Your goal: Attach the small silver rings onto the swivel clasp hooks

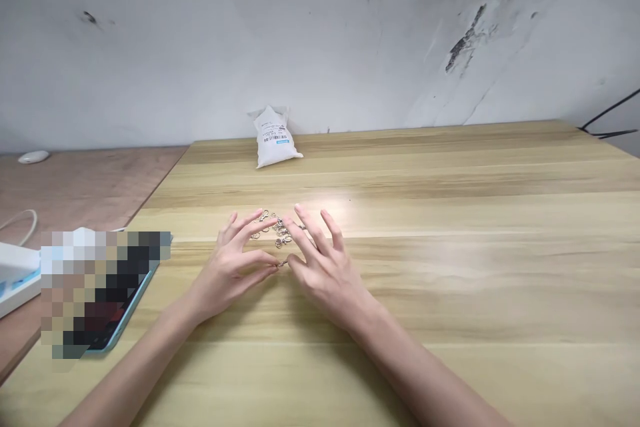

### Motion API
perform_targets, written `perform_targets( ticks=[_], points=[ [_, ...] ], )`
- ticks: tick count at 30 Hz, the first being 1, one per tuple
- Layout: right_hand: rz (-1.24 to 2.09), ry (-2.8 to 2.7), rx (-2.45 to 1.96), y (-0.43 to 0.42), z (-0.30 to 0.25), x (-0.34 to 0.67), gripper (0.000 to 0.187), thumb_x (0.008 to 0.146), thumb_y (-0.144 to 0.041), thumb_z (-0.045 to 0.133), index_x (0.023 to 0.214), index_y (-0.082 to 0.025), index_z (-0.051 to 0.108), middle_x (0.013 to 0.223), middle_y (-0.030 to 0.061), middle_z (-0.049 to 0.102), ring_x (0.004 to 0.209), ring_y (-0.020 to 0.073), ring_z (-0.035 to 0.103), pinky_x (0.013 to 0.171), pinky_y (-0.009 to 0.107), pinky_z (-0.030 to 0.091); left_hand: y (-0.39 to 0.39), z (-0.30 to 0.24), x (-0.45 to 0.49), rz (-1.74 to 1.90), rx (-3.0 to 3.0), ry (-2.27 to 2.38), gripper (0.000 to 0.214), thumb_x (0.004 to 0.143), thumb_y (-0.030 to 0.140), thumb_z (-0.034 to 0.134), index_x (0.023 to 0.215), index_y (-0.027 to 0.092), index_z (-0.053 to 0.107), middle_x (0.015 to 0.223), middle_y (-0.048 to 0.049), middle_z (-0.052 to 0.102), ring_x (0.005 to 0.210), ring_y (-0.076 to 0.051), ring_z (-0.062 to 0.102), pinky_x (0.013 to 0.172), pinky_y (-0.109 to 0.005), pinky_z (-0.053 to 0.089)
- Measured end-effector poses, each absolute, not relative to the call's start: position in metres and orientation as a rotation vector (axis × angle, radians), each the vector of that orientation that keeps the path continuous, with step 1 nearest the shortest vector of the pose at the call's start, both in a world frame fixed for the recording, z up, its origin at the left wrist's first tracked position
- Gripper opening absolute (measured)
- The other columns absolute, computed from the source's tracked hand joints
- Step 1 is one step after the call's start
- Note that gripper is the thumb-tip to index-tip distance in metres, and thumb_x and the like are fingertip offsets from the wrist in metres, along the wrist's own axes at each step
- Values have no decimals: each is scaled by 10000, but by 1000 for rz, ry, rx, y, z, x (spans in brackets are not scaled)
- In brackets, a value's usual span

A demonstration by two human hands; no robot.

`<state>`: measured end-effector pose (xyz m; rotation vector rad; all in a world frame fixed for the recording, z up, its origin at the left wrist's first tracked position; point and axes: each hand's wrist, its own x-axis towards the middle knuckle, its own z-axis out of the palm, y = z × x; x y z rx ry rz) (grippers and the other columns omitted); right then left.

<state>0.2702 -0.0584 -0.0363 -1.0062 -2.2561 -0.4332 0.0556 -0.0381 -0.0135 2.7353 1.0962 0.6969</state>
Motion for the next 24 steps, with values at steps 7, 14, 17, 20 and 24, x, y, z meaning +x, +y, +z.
perform_targets(
  ticks=[7,14,17,20,24],
  points=[
    [-398,-2251,-1010,-58,-34,272,145,857,-112,595,734,-188,609,1410,109,532,1425,306,307,1150,552,261,-38,-8,55,777,2731,1112,125,900,246,604,870,283,719,1411,-23,521,1417,-269,325,1182,-599,145],
    [-411,-2213,-1025,-56,-32,275,129,837,-117,613,732,-193,619,1324,102,590,1402,288,355,1148,529,277,-37,-11,52,697,2612,1163,135,923,231,549,890,243,679,1430,-44,496,1425,-271,306,1172,-596,181],
    [-410,-2212,-1042,-57,-32,275,128,841,-132,615,731,-198,614,1326,96,587,1399,281,360,1150,519,278,-36,-14,52,633,2648,1126,122,910,238,565,883,242,684,1413,-50,511,1405,-278,340,1167,-586,207],
    [-407,-2218,-1039,-57,-32,274,131,844,-135,612,729,-199,611,1337,95,580,1400,278,357,1147,513,283,-36,-15,53,654,2700,1102,106,898,250,590,897,250,696,1363,-55,555,1379,-277,382,1163,-575,225],
    [-405,-2219,-1036,-59,-32,272,140,846,-127,605,725,-199,607,1329,100,584,1400,273,357,1142,512,295,-37,-14,56,725,2750,1085,112,899,245,600,860,257,704,1318,-50,589,1355,-265,417,1150,-553,255]
  ],
)
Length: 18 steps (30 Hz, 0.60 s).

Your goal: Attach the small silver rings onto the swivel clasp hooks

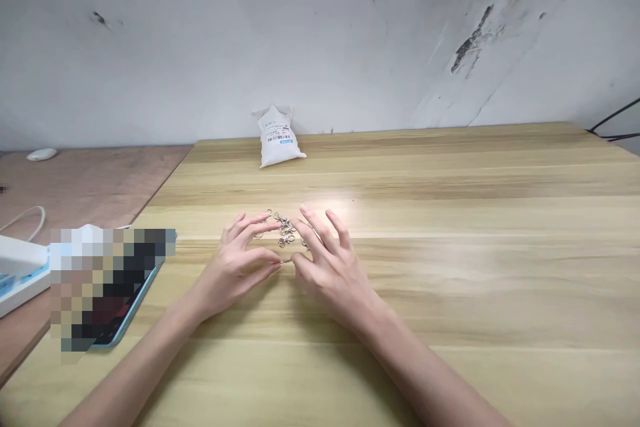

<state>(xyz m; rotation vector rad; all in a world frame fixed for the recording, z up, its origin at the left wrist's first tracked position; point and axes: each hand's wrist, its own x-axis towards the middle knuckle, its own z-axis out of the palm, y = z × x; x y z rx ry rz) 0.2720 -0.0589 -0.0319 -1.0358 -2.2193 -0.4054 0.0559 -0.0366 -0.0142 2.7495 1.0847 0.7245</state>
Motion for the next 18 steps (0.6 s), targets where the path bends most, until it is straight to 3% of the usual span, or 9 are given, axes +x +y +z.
perform_targets(
  ticks=[18],
  points=[
    [-367,-2189,-1021,-58,-29,274,132,853,-126,589,747,-202,614,1272,100,614,1361,268,415,1117,500,333,-36,-10,53,730,2715,1091,100,928,223,558,882,225,647,1301,-63,591,1362,-244,405,1159,-530,239]
  ],
)
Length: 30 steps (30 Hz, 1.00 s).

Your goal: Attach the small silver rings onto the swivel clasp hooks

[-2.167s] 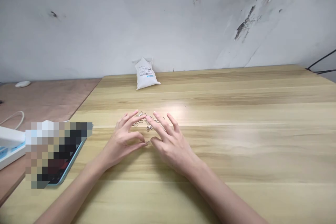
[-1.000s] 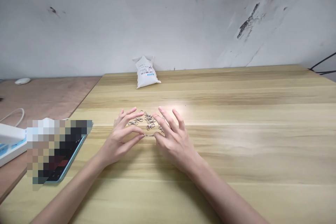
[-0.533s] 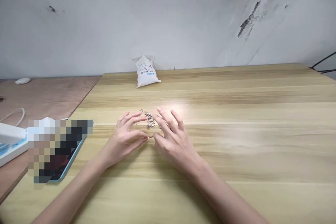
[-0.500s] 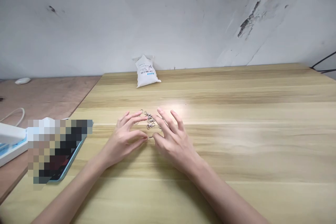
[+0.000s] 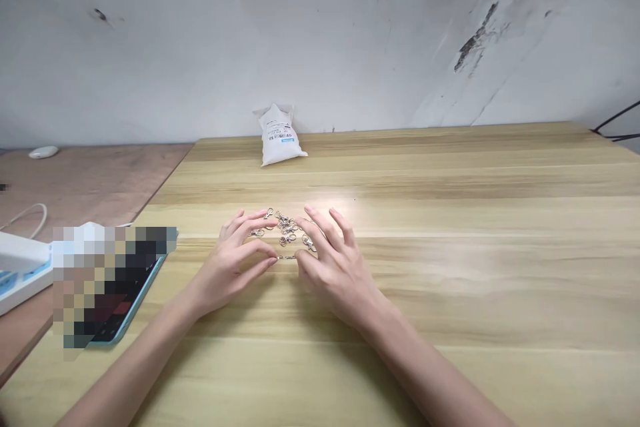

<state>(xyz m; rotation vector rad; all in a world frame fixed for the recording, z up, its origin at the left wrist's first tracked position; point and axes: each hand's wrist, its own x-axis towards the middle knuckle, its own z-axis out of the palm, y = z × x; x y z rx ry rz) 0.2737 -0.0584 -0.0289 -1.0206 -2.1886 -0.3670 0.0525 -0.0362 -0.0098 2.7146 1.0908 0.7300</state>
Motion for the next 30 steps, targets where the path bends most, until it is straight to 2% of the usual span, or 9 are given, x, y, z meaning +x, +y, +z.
perform_targets(
  ticks=[13,19,25,30],
  points=[
    [-321,-2201,-980,-62,-26,274,108,864,-108,601,831,-195,656,1246,118,629,1324,270,457,1101,506,353,-38,-11,52,649,2692,1070,102,905,209,565,865,230,656,1312,-45,581,1366,-251,390,1165,-536,211],
    [-327,-2250,-933,-62,-26,276,153,878,-71,570,896,-191,664,1179,109,652,1342,268,434,1115,517,335,-38,-7,52,748,2524,1127,105,909,197,573,891,248,663,1338,-39,549,1368,-251,387,1171,-548,180],
    [-266,-2159,-968,-64,-28,269,133,866,-62,584,848,-172,656,1040,93,685,1231,266,542,1068,487,394,-39,-7,56,896,2191,1166,83,905,209,586,857,237,649,1284,-38,561,1363,-254,394,1150,-509,283],
    [-215,-2110,-978,-70,-30,255,120,864,-114,604,782,-193,644,1027,71,687,1178,244,575,1055,459,404,-43,-8,64,953,1980,1134,72,900,253,607,855,240,661,1273,-38,559,1350,-245,417,1141,-453,327]
  ],
)
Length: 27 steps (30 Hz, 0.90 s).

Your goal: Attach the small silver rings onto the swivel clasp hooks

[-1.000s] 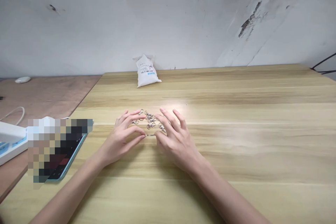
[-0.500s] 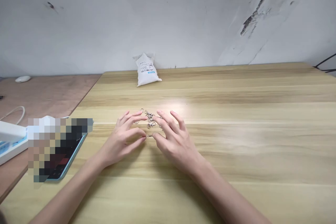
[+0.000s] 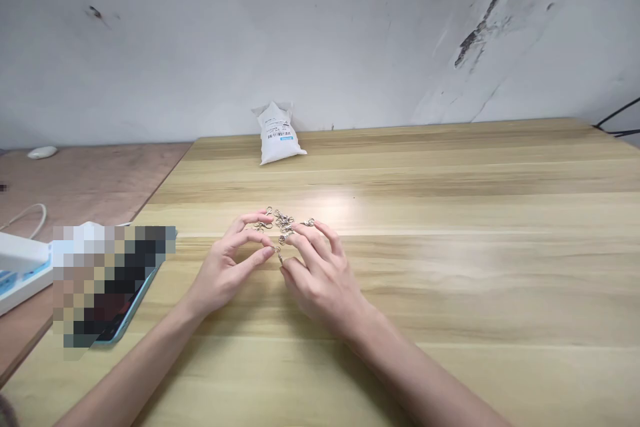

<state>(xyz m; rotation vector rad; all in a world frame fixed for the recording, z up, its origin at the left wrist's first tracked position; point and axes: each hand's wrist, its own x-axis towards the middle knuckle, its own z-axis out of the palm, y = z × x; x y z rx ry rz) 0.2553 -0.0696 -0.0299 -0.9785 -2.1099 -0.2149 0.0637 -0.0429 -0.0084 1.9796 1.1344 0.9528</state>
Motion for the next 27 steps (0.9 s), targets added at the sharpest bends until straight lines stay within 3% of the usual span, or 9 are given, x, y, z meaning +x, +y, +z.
perform_targets(
  ticks=[6,9,11,13,18,22,27],
  points=[
    [-21,-2069,-1029,-66,-26,263,162,864,-240,618,708,-196,605,975,89,650,1086,255,591,997,478,407,-43,-10,63,955,1902,1082,68,883,271,639,843,243,686,1272,-41,566,1347,-245,419,1153,-456,311],
    [131,-2046,-1088,-61,-23,274,80,892,-247,585,880,-204,651,1015,89,631,1031,237,587,921,441,429,-42,-10,61,949,1870,1057,67,879,278,646,835,248,687,1283,-34,562,1352,-247,411,1159,-465,298],
    [203,-2090,-1056,-59,-23,277,156,904,-259,580,1036,-216,653,1089,98,621,1044,234,575,904,425,428,-42,-10,61,941,1863,1052,63,878,283,649,839,250,686,1291,-32,556,1355,-248,407,1160,-469,294],
    [228,-2139,-999,-59,-23,276,164,911,-261,582,1051,-222,657,1106,95,625,1039,228,570,920,426,416,-43,-10,62,933,1870,1057,65,877,288,650,841,249,688,1292,-35,553,1348,-249,413,1160,-470,293],
    [172,-2135,-957,-62,-25,269,145,938,-174,519,889,-197,654,964,65,653,938,191,573,952,425,402,-48,-8,67,871,1939,1032,82,892,292,629,857,242,685,1289,-43,555,1347,-246,404,1155,-471,297],
    [76,-2177,-983,-60,-26,272,157,944,-156,503,933,-201,653,911,47,646,915,182,568,991,433,386,-52,-7,70,788,2084,1078,71,892,269,617,861,236,672,1295,-49,552,1352,-261,381,1145,-498,293],
    [-120,-2301,-1019,-60,-29,275,202,913,-93,504,981,-205,657,970,62,644,1029,210,563,1084,488,319,-51,-8,69,811,2210,1162,71,891,295,619,902,235,656,1228,-60,575,1286,-265,442,1093,-488,348]
  ],
)
